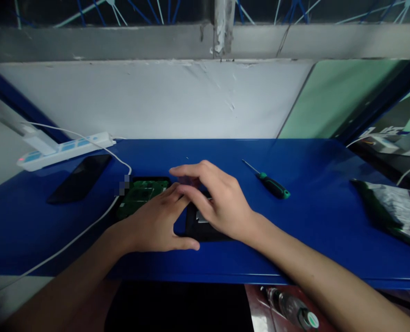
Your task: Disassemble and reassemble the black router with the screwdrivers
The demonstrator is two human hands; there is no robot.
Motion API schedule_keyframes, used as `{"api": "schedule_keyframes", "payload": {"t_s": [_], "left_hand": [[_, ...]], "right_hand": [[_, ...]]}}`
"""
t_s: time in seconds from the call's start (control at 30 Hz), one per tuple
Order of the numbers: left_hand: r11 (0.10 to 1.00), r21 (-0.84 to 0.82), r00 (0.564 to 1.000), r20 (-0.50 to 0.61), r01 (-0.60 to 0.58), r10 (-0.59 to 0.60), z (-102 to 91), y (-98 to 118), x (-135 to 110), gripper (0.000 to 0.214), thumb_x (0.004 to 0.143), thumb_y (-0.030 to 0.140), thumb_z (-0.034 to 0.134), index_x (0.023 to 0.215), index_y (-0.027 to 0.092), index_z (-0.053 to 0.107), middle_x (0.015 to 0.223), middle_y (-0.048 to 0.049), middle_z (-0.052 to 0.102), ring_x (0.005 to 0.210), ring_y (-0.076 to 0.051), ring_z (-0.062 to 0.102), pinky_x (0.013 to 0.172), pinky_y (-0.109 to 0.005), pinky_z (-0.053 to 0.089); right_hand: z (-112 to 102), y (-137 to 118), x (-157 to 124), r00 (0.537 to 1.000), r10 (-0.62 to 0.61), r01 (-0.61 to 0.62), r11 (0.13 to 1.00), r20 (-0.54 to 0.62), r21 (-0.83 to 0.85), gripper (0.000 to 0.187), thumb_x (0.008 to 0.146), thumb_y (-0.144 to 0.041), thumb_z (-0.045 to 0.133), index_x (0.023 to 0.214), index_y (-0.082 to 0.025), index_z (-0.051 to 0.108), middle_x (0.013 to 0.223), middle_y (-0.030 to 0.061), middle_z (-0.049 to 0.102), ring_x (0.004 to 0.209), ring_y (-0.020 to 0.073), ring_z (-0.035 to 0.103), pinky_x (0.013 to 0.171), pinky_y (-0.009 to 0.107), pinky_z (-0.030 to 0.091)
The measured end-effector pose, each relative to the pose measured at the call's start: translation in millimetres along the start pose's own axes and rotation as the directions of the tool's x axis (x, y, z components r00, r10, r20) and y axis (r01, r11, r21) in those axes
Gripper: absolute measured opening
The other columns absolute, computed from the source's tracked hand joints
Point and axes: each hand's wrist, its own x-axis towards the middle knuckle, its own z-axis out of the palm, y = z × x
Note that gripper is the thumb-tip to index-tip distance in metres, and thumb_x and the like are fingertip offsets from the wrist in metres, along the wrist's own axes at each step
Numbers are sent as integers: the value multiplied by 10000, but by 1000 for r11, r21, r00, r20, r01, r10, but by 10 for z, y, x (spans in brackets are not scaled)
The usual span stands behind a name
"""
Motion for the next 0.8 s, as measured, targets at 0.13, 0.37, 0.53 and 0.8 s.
{"api": "schedule_keyframes", "payload": {"t_s": [0.13, 0.37, 0.53, 0.8], "left_hand": [[1000, 20, 1000, -17, -15, 16, -3, 4, 2, 934, 720, 675, 745, 1456, 230, 380, 1507, -153, 436, 1351, -405, 438, 1130, -584, 364], [1000, 6, 1000, 11, 12, -12, -6, 9, 8, 932, 715, 697, 737, 1435, 196, 420, 1428, -170, 500, 1332, -411, 451, 1095, -580, 403], [1000, -2, 1000, -24, -6, 6, 23, -9, 3, 968, 709, 721, 732, 1455, 204, 396, 1433, -164, 483, 1341, -413, 428, 1113, -590, 369], [1000, -12, 1000, -11, -6, 6, 16, -12, 8, 962, 699, 709, 747, 1446, 216, 393, 1405, -163, 490, 1323, -405, 440, 1103, -583, 378]], "right_hand": [[-1, -13, -21, 999, 10, -14, 996, 51, 84, 363, 956, -89, 541, 1284, -241, 510, 1167, 53, 697, 1048, 154, 691, 841, 310, 606], [19, 91, -61, 988, 77, -57, 988, -133, 147, 248, 854, -184, 742, 1044, -258, 599, 935, 5, 625, 809, 157, 659, 718, 344, 603], [-13, 25, -75, 993, 109, -104, 991, -49, 83, 349, 963, -130, 551, 1290, -250, 545, 1147, 45, 699, 965, 162, 712, 822, 336, 607], [-44, 52, -34, 996, -78, 78, 997, -37, -23, 229, 926, -186, 623, 1150, -226, 600, 1032, 72, 644, 958, 195, 620, 787, 389, 564]]}}
